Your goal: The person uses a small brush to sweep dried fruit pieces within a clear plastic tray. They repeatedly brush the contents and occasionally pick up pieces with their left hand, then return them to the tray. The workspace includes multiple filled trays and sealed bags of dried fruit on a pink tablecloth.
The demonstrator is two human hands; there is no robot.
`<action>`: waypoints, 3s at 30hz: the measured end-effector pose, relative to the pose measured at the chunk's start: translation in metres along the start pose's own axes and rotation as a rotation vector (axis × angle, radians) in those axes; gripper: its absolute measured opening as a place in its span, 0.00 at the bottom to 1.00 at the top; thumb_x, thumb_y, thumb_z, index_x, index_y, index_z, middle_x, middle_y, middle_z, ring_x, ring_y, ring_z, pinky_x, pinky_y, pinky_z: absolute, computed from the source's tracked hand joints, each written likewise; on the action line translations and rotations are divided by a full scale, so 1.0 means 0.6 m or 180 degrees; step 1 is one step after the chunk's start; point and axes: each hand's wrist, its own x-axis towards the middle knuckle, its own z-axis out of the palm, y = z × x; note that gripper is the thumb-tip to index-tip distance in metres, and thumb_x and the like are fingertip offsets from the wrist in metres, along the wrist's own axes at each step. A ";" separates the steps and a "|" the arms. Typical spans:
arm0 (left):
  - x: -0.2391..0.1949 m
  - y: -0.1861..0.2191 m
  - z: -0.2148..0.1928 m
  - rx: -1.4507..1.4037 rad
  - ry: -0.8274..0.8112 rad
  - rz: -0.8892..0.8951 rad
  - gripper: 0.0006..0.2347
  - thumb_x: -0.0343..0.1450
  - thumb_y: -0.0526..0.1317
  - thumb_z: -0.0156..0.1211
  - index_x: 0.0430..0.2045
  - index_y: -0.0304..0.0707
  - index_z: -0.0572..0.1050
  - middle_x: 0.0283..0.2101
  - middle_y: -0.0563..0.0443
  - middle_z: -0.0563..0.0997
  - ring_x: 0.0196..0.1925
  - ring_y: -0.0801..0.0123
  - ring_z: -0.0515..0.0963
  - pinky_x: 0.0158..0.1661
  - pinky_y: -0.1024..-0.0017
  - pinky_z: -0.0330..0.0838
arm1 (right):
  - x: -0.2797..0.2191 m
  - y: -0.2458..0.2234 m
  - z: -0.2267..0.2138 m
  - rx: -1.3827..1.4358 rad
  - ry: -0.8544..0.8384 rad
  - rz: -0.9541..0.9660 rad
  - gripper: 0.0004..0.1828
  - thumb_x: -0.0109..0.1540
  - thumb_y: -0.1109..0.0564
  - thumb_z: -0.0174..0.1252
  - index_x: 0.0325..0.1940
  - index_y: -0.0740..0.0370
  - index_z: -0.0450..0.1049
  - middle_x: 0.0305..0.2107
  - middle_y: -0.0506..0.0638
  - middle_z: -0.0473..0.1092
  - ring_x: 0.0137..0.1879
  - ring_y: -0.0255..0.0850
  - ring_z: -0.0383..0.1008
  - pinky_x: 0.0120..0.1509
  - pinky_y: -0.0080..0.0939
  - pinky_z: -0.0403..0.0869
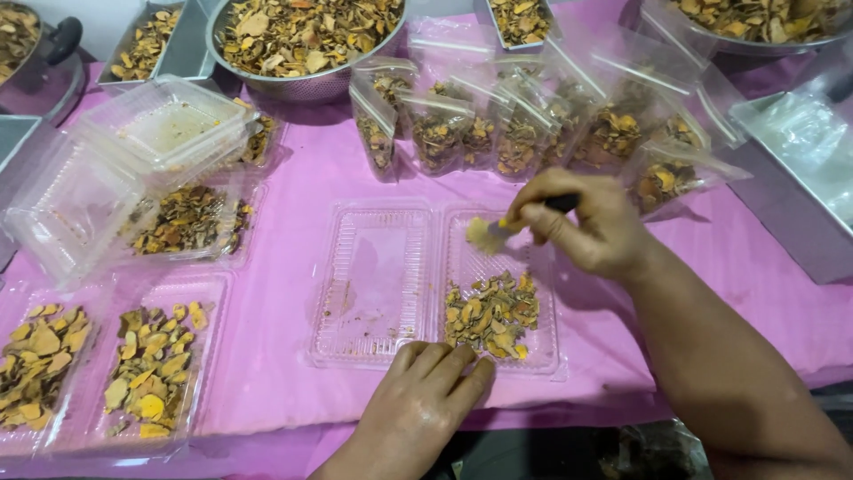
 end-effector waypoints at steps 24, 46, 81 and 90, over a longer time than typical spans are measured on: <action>0.101 -0.089 -0.025 -0.1153 -0.0294 -0.1062 0.08 0.73 0.35 0.59 0.41 0.30 0.81 0.39 0.40 0.86 0.40 0.53 0.85 0.42 0.62 0.81 | 0.012 0.015 -0.066 0.1886 0.0997 -0.0239 0.06 0.71 0.59 0.52 0.45 0.62 0.74 0.32 0.55 0.75 0.30 0.38 0.78 0.26 0.28 0.77; 0.103 -0.005 0.034 -0.0314 -0.1189 -0.0541 0.04 0.70 0.33 0.57 0.27 0.43 0.77 0.34 0.52 0.78 0.41 0.55 0.71 0.42 0.57 0.60 | 0.017 0.011 -0.036 0.1257 0.0907 0.0189 0.08 0.71 0.59 0.50 0.43 0.69 0.69 0.32 0.62 0.75 0.21 0.40 0.70 0.26 0.33 0.74; 0.049 -0.161 -0.033 -0.3769 0.0696 -0.3051 0.22 0.64 0.24 0.68 0.55 0.28 0.74 0.35 0.38 0.85 0.33 0.63 0.86 0.43 0.69 0.82 | 0.012 -0.007 -0.012 0.1942 0.1538 -0.0293 0.06 0.71 0.62 0.50 0.47 0.70 0.64 0.39 0.73 0.75 0.30 0.49 0.82 0.32 0.38 0.83; 0.045 -0.136 -0.062 -0.3662 0.1150 -0.2547 0.25 0.64 0.24 0.68 0.57 0.35 0.71 0.35 0.43 0.84 0.36 0.67 0.86 0.46 0.73 0.80 | 0.000 0.048 -0.002 0.2954 0.1344 0.0496 0.11 0.69 0.56 0.51 0.39 0.68 0.67 0.28 0.72 0.74 0.15 0.48 0.75 0.18 0.41 0.78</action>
